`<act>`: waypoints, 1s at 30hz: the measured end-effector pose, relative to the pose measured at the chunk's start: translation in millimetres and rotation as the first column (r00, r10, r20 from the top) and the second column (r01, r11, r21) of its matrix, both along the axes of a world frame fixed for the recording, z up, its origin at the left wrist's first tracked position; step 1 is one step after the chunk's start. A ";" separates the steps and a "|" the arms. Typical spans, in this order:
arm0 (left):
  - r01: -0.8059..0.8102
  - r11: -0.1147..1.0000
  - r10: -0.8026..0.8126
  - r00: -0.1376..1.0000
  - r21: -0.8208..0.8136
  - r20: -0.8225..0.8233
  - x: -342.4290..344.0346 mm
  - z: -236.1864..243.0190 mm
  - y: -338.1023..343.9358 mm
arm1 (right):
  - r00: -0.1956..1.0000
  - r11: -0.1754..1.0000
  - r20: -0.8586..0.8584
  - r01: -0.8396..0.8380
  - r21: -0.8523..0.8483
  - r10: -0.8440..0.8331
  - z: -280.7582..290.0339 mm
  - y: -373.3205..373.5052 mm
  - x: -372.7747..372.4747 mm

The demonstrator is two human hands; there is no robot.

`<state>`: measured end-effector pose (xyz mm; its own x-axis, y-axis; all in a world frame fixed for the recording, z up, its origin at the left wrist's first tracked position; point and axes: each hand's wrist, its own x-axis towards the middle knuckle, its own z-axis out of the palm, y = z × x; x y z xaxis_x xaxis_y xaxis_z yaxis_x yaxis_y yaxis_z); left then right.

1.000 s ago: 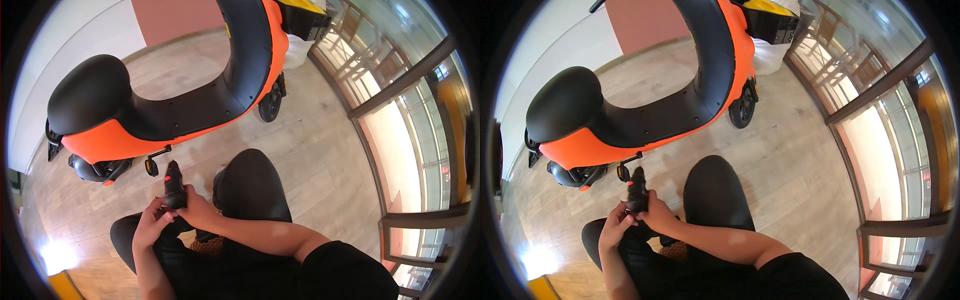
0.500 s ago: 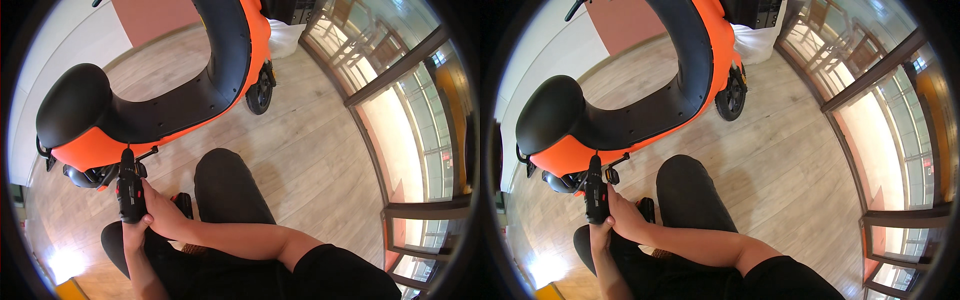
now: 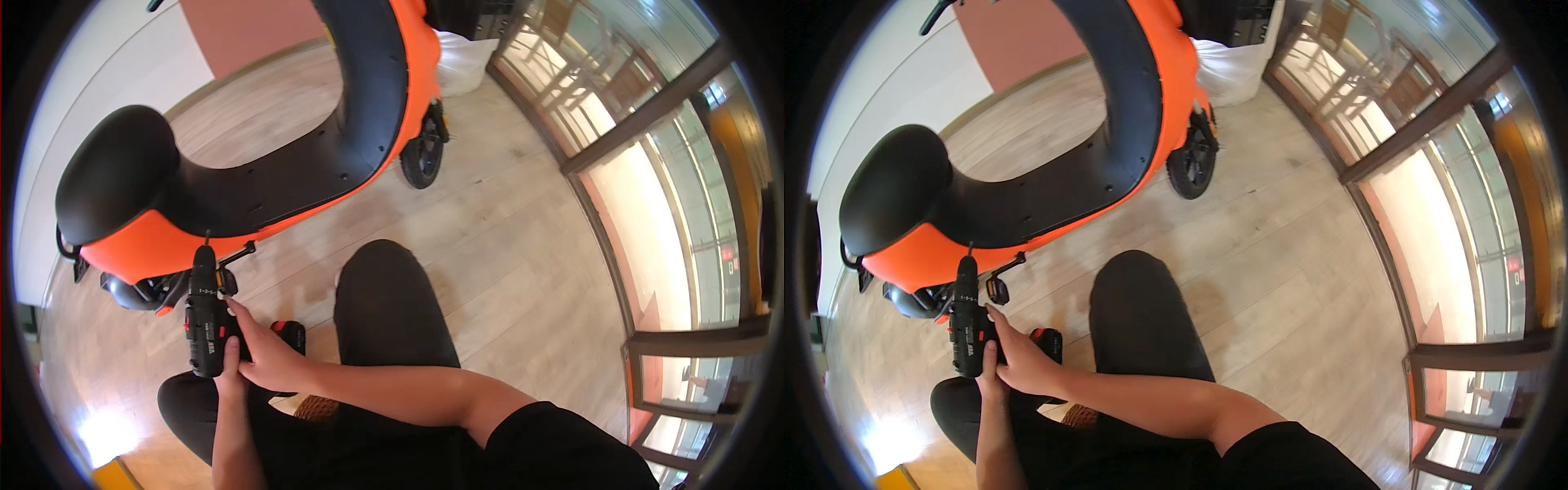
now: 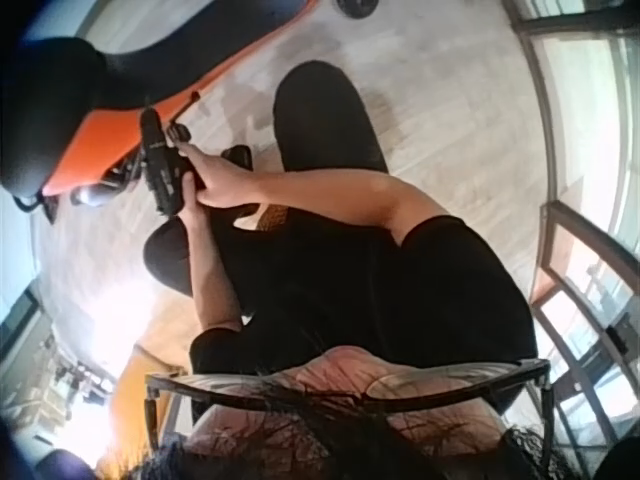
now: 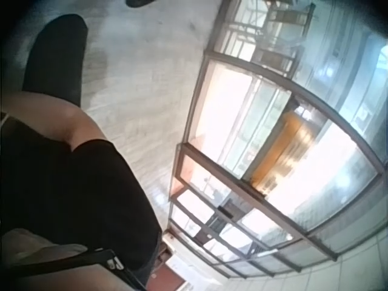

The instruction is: The user selects tools from a tool kit and then uses a power drill to work on a screw on the body of an orange and black scooter.

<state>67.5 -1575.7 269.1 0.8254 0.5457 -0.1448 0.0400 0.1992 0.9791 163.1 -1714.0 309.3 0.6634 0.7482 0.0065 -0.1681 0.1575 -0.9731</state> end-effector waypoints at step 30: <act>0.298 0.889 -0.204 0.937 0.347 -0.282 31.8 14.9 -11.0 | 0.917 0.996 -0.398 -0.049 -0.069 0.018 -46.6 -5.5 -8.0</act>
